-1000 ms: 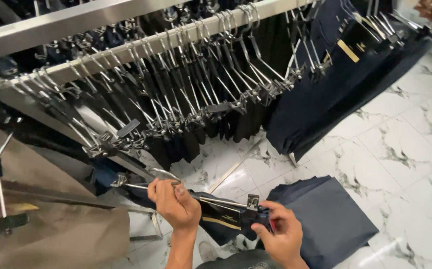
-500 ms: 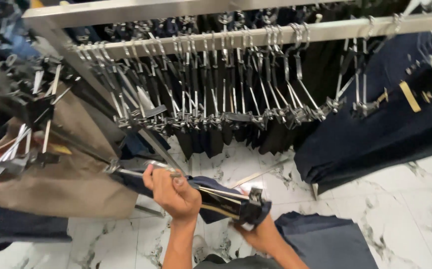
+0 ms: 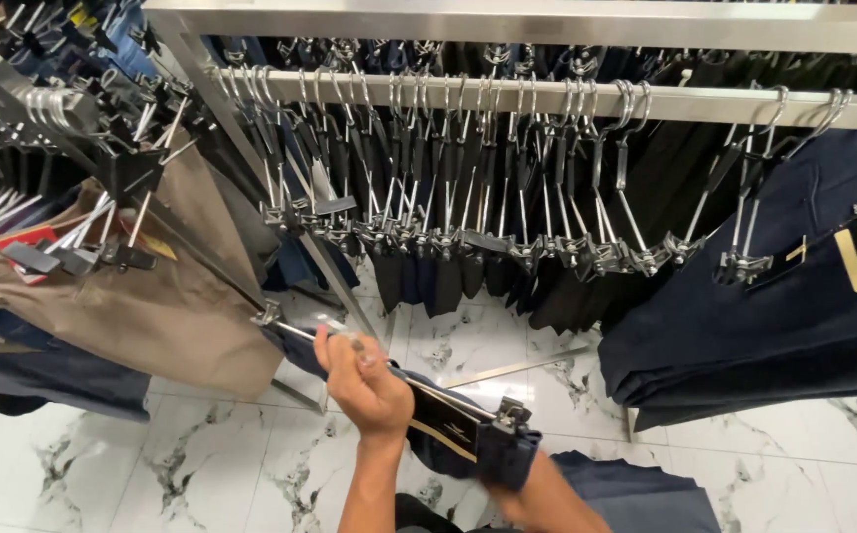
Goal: Picking up pants from the floor, unfolding them, and hanging them on a clothing rack using hangers with clips.
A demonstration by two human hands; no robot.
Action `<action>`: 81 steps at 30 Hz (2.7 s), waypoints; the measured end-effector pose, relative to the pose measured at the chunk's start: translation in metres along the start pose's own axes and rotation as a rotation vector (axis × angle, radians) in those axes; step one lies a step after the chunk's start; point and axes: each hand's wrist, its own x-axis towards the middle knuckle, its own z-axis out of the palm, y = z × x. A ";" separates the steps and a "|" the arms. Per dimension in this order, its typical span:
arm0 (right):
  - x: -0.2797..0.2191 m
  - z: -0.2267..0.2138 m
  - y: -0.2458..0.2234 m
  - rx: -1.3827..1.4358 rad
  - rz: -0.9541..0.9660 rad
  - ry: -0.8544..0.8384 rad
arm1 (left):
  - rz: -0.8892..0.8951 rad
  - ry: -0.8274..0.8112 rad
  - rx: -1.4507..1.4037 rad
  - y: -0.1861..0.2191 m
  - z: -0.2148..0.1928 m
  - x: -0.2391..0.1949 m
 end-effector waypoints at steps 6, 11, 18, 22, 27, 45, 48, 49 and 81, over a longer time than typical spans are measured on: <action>0.006 0.005 -0.003 -0.043 -0.213 0.286 | -0.004 0.036 0.062 -0.007 0.000 -0.005; 0.010 0.011 -0.062 0.232 0.396 -0.148 | 0.013 -0.037 0.019 -0.020 -0.009 0.006; 0.030 0.045 -0.077 0.125 0.128 0.078 | -0.016 -0.005 -0.020 -0.049 -0.028 0.026; 0.050 0.078 -0.029 0.015 0.124 0.052 | -0.032 -0.046 -0.064 -0.069 -0.034 0.025; 0.045 0.067 -0.101 0.222 0.226 0.123 | -0.043 -0.020 -0.054 -0.079 -0.037 0.030; 0.041 0.046 -0.046 0.017 -0.111 0.173 | -0.077 0.102 -0.063 -0.051 -0.020 0.023; 0.034 0.028 -0.062 0.004 -0.088 0.061 | -0.099 0.113 -0.077 -0.053 -0.018 0.017; 0.031 0.020 -0.074 -0.004 0.100 0.043 | -0.105 0.114 -0.076 -0.055 -0.019 0.015; 0.047 0.118 0.015 -0.126 0.062 0.367 | -0.296 0.126 -0.240 -0.090 -0.045 0.049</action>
